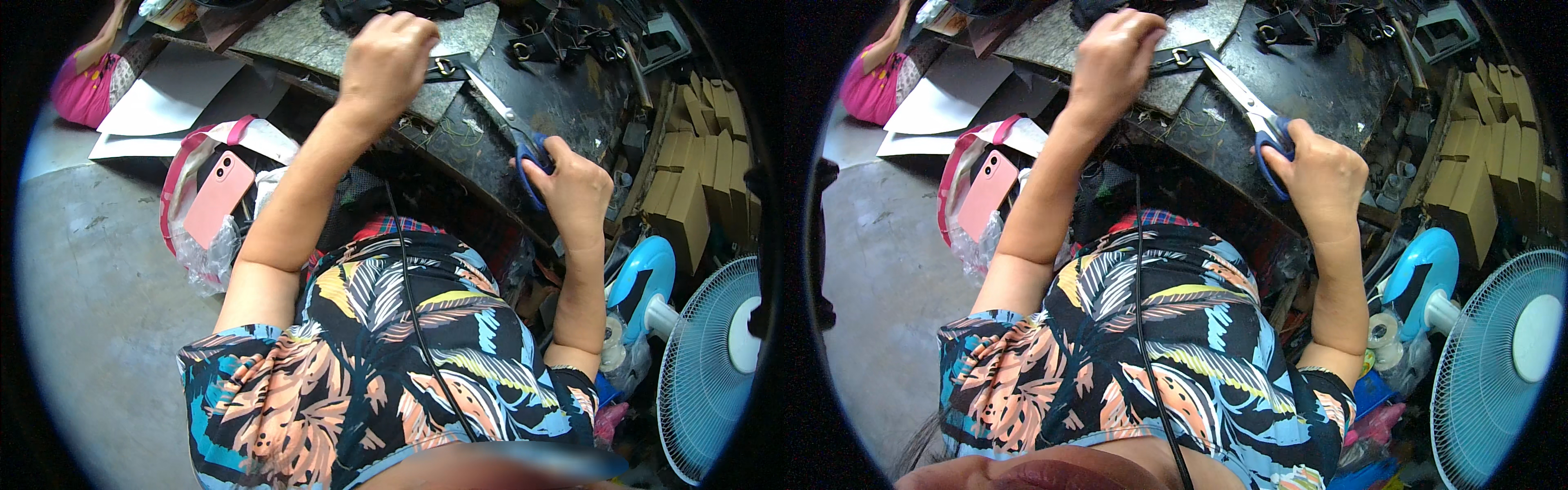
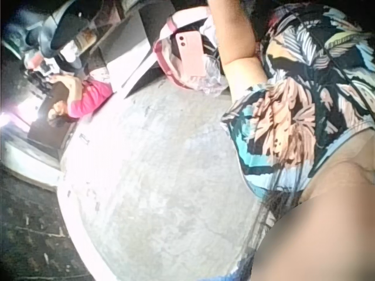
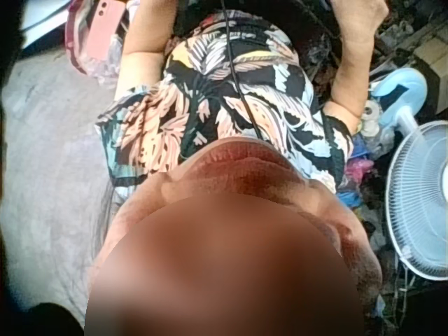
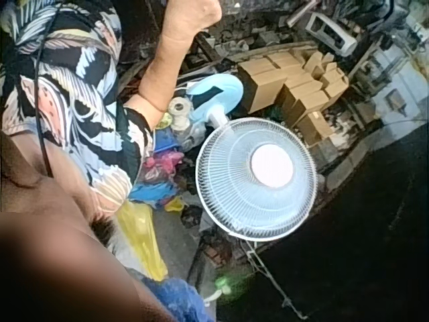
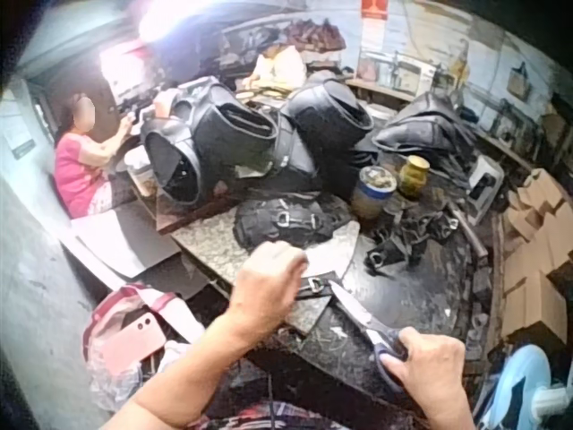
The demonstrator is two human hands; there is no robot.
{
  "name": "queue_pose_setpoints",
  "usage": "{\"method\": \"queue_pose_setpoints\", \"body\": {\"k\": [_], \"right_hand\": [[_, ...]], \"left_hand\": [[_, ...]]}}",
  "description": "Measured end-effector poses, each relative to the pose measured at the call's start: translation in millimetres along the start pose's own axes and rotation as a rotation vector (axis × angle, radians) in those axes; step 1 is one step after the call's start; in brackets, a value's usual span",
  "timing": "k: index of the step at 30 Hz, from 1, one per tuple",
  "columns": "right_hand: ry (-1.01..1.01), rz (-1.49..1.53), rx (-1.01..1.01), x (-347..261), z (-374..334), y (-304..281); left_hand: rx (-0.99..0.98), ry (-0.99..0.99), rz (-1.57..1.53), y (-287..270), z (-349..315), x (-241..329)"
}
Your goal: The person uses shears to trim the edges of a black leather strap with metal buckles. They repeatedly reposition the strap and make small cuts along its length, then place the trimmed strap on the workbench.
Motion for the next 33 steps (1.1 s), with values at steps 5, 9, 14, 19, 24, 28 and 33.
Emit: {"method": "queue_pose_setpoints", "body": {"k": [5, 9, 14, 19, 24, 28, 33], "right_hand": [[0.101, 0.084, 0.076, 6.0, 5.3, -3.5], [-0.070, 0.179, 0.111, -10.1, 7.3, -0.1], [-0.038, 0.078, 0.004, -15.2, 11.7, 4.7], [-0.065, 0.138, 0.098, -8.3, 11.5, -5.1], [-0.187, 0.079, 0.146, -14.7, 19.8, -16.4], [-0.283, -0.046, 0.076, -21.0, 32.5, -30.6], [-0.403, -0.158, 0.006, -29.4, 49.1, -48.9]], "left_hand": [[-0.265, -0.191, -0.040, -36.1, -21.4, -14.1], [-0.231, -0.185, -0.096, -21.8, -30.6, -10.2], [-0.114, -0.285, -0.200, -20.2, -28.1, -14.2], [-0.192, -0.247, -0.205, -27.3, -28.7, -17.3], [-0.274, -0.242, -0.109, -15.5, -33.1, -14.3], [-0.210, -0.223, -0.069, -11.4, -31.4, -15.8], [-0.214, -0.199, -0.033, -5.7, -30.7, -14.2]]}}
Point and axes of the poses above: each hand's wrist, its own z-axis towards the middle knuckle, its own y-axis out of the palm, x = y × z, the point moved 1 cm from there along z, towards the middle knuckle, and after that the axes turned 4 degrees about -z, right-handed, at the moved point
